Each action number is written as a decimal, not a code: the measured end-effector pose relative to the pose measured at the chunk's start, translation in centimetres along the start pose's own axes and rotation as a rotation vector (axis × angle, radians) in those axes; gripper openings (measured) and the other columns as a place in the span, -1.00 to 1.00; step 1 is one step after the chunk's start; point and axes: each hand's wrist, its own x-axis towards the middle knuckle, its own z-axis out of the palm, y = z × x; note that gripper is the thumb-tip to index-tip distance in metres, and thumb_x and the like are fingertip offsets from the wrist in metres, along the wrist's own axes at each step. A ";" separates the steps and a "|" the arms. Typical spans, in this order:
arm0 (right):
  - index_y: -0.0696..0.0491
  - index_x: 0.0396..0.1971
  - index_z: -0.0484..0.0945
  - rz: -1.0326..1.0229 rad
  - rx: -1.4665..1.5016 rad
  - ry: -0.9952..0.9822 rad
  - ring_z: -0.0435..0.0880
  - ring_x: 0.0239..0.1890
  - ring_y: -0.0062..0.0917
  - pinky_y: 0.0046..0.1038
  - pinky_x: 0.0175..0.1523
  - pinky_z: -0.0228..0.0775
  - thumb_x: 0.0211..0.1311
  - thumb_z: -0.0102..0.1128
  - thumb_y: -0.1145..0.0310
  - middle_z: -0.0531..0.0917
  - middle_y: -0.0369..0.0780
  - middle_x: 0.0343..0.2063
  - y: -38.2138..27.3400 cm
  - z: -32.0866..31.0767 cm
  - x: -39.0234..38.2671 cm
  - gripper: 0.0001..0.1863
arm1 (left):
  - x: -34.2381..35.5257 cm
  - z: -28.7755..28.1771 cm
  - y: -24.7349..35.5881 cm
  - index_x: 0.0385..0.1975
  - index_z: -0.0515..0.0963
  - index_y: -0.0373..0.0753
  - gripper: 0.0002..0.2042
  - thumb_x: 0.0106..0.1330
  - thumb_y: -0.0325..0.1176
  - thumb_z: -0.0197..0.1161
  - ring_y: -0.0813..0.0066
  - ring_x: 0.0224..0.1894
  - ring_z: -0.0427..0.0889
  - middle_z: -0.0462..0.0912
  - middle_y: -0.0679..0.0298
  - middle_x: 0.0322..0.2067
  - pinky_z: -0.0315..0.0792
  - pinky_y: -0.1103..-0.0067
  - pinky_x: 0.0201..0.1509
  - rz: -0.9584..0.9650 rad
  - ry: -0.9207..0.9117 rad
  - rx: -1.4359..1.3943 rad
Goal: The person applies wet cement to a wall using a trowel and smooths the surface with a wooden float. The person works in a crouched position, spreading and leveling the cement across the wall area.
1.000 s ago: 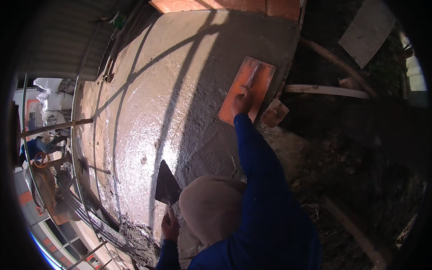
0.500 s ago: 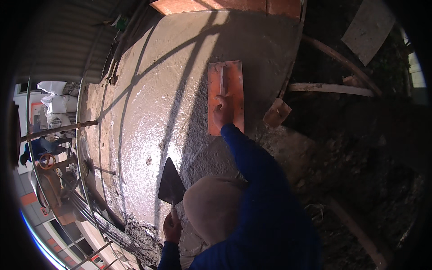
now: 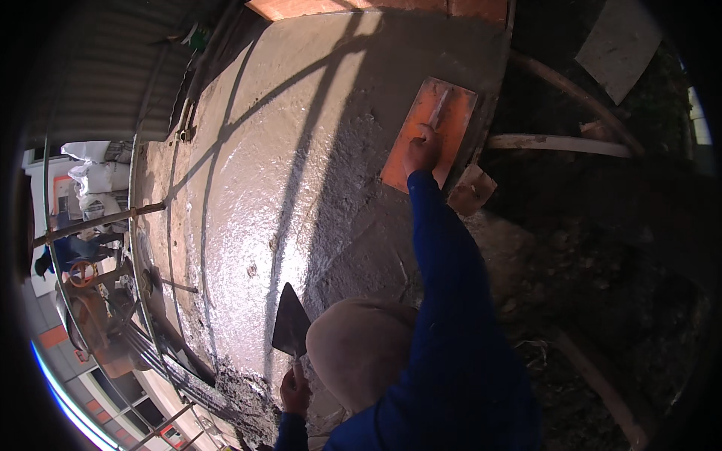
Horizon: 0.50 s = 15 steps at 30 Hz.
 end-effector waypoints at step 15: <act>0.08 0.04 0.70 -0.113 0.026 0.054 0.62 -0.04 -0.19 -0.21 0.12 0.49 0.30 0.00 0.63 0.59 -0.09 -0.10 1.3 0.3 -4.3 -0.61 | 0.1 -0.4 -1.9 0.31 0.50 -0.40 -0.48 0.34 -0.42 0.30 0.52 -0.49 0.66 0.69 0.19 -0.37 0.56 0.53 -0.46 0.021 -0.062 0.072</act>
